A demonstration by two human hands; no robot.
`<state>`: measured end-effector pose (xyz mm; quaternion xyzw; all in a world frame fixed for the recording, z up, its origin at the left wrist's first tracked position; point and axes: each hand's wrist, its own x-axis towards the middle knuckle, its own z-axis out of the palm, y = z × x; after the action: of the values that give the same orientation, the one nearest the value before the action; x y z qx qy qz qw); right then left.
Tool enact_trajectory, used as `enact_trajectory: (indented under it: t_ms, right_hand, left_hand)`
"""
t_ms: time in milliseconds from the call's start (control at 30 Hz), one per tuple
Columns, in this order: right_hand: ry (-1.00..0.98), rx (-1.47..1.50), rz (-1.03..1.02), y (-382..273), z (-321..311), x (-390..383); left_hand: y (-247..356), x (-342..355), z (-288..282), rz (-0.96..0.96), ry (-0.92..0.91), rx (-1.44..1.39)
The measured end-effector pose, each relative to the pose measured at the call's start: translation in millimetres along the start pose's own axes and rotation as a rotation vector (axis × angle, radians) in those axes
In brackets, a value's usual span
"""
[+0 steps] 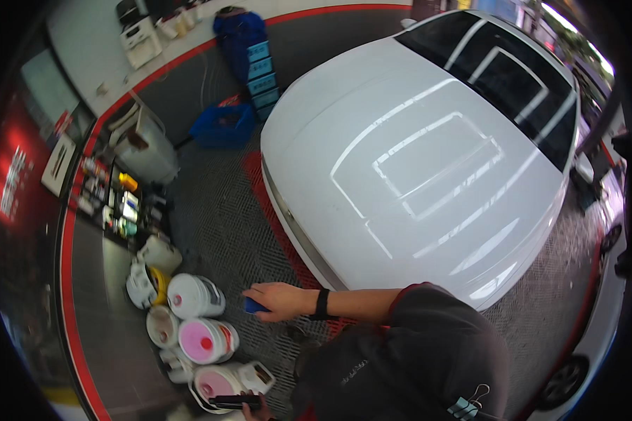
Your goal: The person wipes the windshield and side windows of a white car using a blue cloth and a spray bottle. They move around the vehicle, cleaning the glass surfaces and side mirrors in a garage setting.
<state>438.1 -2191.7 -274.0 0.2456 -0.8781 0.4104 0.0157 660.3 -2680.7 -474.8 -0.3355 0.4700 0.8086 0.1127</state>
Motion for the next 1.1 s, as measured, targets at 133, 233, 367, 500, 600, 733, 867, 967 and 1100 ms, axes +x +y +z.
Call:
enact_trajectory:
  t_ms: [133,233,367,500,600,733,867,967,1100]
  right_hand:
    - [0.122,-0.044,0.283,50.5,-38.4,48.7]
    - [0.288,-0.050,0.482,88.5,-60.6,58.4]
    - [0.646,-0.055,0.740,150.6,-66.7,78.3]
    - [0.783,0.001,0.937,226.7,-79.4,148.0]
    - [0.811,0.111,1.020,279.0,-114.3,234.9]
    - [0.855,0.101,0.786,333.6,-183.0,358.2]
    - [0.860,0.247,0.701,397.7,-254.4,449.9]
    - [1.045,0.709,0.564,470.0,-306.0,508.8]
    - [1.230,1.272,0.404,557.8,-382.1,568.6]
  left_hand:
    - [117.0,152.6,103.3,-0.048,-0.371,-0.024]
    - [201.8,259.6,219.4,-0.090,-0.416,0.097]
    - [280.8,373.2,402.5,-0.007,-0.547,0.125]
    - [321.4,464.9,568.2,-0.160,-0.833,0.016]
    - [343.1,522.6,665.0,-0.287,-0.886,0.067]
    - [378.5,597.3,755.9,-0.279,-0.907,0.082]
    - [404.2,681.5,821.9,-0.337,-0.973,0.018]
    - [418.2,748.5,867.0,-0.394,-0.879,-0.010]
    - [433.4,833.6,961.7,-0.347,-0.848,0.050]
